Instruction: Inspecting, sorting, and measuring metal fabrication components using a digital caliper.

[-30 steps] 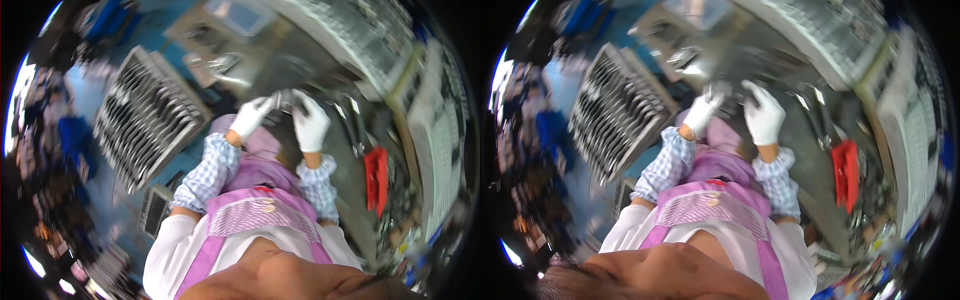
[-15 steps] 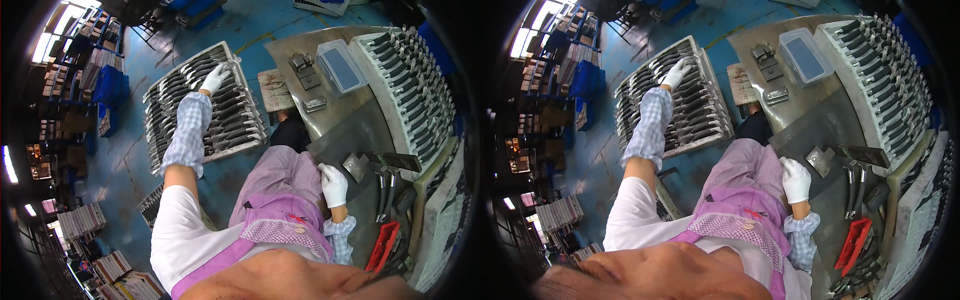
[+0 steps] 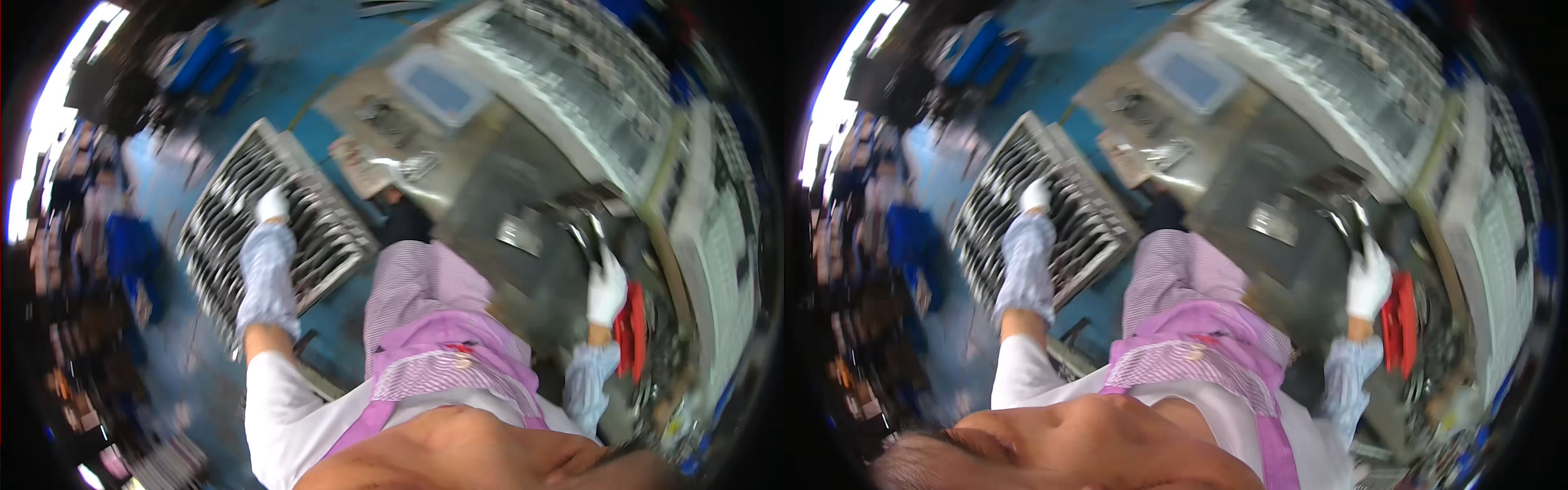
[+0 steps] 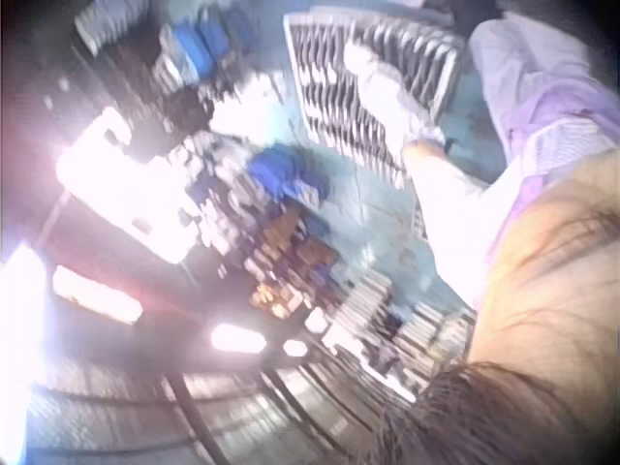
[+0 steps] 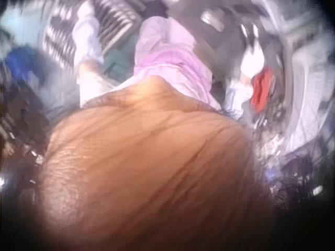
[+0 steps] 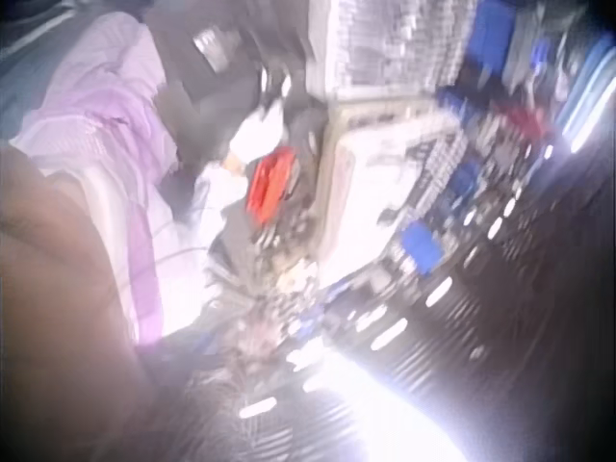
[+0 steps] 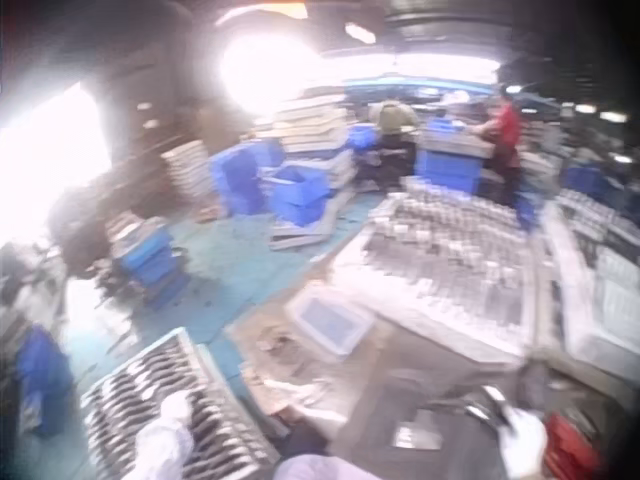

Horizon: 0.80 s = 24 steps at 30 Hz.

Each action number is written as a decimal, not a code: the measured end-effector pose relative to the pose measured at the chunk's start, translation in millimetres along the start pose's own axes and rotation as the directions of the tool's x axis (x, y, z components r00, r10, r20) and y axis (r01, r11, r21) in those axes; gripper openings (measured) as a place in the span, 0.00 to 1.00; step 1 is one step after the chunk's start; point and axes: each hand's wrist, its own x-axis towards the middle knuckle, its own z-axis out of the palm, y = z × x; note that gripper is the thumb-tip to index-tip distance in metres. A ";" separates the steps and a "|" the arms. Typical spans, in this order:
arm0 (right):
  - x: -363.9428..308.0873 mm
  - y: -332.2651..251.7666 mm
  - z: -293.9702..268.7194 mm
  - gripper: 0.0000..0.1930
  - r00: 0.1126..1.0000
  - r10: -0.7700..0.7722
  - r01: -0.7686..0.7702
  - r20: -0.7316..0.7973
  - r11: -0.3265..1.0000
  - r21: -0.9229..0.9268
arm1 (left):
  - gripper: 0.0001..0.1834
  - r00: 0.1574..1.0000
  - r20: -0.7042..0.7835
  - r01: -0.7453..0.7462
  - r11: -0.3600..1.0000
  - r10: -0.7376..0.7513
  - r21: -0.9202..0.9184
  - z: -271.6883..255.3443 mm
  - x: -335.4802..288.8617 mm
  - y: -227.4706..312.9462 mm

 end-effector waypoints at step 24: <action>-112.2 10.4 -44.9 0.13 0.946 0.324 -0.266 -0.002 0.779 0.568 | 0.09 0.502 -0.304 -0.778 0.270 0.809 -0.567 -45.8 -330.2 402.9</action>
